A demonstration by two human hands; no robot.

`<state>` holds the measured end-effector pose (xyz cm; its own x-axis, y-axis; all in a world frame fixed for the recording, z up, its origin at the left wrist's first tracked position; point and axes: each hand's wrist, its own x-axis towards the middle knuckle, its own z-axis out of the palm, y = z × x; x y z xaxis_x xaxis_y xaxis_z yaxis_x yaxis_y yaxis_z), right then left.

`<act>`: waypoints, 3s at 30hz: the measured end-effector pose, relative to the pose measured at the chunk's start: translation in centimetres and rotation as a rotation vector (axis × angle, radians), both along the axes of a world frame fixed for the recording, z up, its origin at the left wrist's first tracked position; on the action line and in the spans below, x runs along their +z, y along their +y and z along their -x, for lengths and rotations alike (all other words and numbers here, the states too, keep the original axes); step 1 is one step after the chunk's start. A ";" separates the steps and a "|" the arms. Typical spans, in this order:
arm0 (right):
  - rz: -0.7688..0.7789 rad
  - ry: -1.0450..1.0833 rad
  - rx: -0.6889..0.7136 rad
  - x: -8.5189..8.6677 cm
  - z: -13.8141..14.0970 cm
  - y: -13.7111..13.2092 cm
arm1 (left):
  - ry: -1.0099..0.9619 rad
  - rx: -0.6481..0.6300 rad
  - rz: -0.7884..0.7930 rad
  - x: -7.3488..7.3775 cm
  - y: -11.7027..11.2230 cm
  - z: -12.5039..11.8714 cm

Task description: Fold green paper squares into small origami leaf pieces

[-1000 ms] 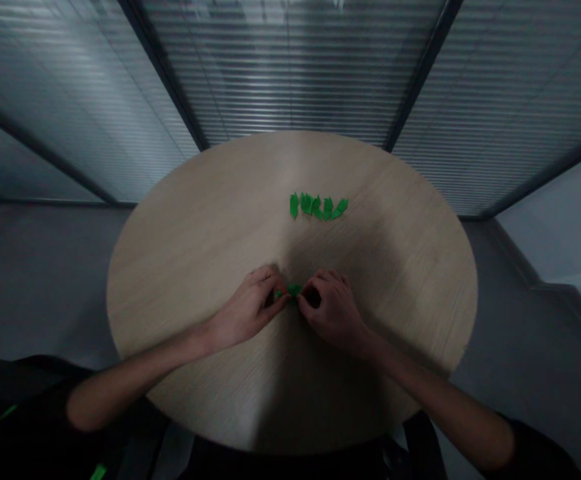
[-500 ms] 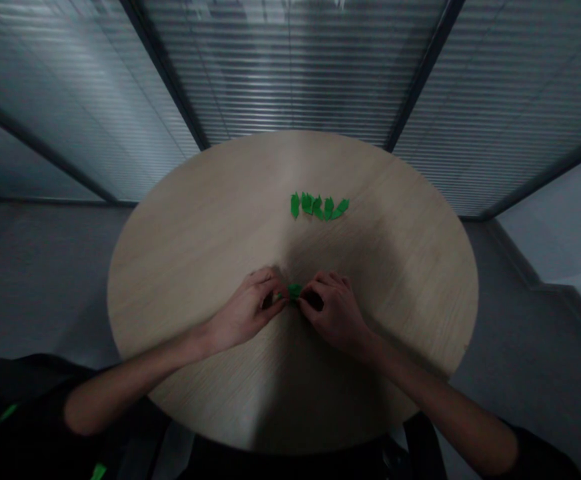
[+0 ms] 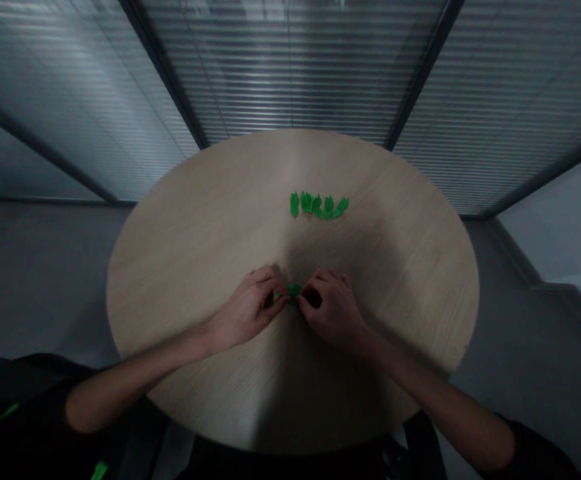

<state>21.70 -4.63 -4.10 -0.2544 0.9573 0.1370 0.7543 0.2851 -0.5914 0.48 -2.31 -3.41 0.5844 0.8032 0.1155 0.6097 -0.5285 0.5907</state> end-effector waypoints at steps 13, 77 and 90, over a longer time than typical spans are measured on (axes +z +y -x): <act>0.044 -0.057 -0.006 0.6 0.4 0.3 | -0.006 0.019 0.010 -0.2 0.2 -0.2; -0.036 -0.030 -0.054 -0.1 0.6 0.0 | -0.071 0.041 0.003 -0.5 0.5 0.3; 0.141 0.065 0.037 0.7 -0.6 1.1 | -0.091 0.063 0.026 -0.8 0.6 0.6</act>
<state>22.29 -3.51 -3.43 -0.2849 0.9584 0.0190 0.7033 0.2224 -0.6752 -0.14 -1.66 -4.25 0.5207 0.8414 0.1446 0.5842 -0.4747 0.6583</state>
